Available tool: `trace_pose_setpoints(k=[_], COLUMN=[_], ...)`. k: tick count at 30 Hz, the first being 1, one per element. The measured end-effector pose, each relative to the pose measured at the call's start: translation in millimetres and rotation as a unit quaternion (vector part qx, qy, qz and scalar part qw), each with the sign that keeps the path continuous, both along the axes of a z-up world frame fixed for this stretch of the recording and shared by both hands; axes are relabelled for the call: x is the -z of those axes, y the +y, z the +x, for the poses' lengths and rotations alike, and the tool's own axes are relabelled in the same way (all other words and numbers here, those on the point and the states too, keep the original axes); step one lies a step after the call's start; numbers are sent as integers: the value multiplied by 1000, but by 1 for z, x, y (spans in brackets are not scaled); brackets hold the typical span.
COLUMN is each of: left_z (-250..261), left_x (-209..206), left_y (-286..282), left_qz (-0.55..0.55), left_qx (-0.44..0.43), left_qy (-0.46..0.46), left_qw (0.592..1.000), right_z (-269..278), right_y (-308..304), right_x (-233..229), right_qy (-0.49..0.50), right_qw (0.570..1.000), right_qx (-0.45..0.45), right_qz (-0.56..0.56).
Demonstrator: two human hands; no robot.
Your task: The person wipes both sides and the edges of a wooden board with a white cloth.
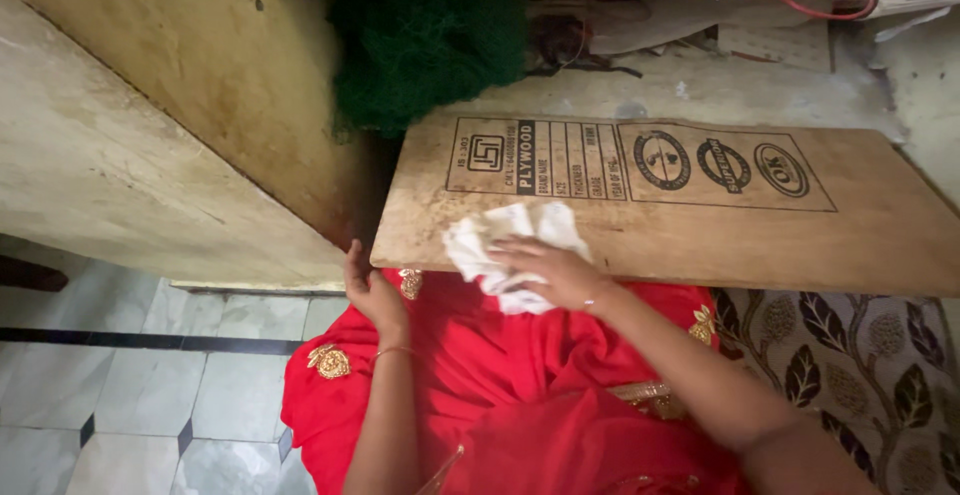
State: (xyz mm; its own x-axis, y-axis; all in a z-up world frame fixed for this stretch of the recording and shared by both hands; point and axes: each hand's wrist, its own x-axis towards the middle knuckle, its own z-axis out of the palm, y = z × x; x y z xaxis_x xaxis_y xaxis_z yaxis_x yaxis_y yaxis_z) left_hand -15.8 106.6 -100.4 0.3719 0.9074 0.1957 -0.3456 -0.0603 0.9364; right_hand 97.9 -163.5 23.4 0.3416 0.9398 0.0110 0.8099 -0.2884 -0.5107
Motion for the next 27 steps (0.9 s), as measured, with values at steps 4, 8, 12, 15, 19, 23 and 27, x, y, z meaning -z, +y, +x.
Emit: trace_pose_setpoints(k=[4, 8, 12, 15, 19, 23, 27], left_z=[-9, -14, -10, -5, 2, 1, -1], left_x=[-44, -78, -86, -81, -76, -84, -86], left_y=[-25, -49, -68, -78, -86, -83, -84], left_qz=[201, 383, 495, 524, 543, 544, 545], left_qx=[-40, -45, 4, 103, 125, 116, 109], left_qy=[117, 243, 271, 264, 288, 267, 266], left_qw=[972, 890, 826, 803, 779, 787, 788], right_z=[9, 14, 20, 12, -1, 3, 20], right_y=[-60, -104, -95, -49, 20, 42, 37], right_x=[-10, -6, 12, 26, 28, 19, 31], right_qy=[66, 115, 211, 165, -83, -121, -78], right_qw=[994, 980, 957, 962, 980, 974, 976], right_qx=[86, 144, 169, 157, 175, 192, 197], right_qz=[0, 79, 110, 152, 35, -17, -45])
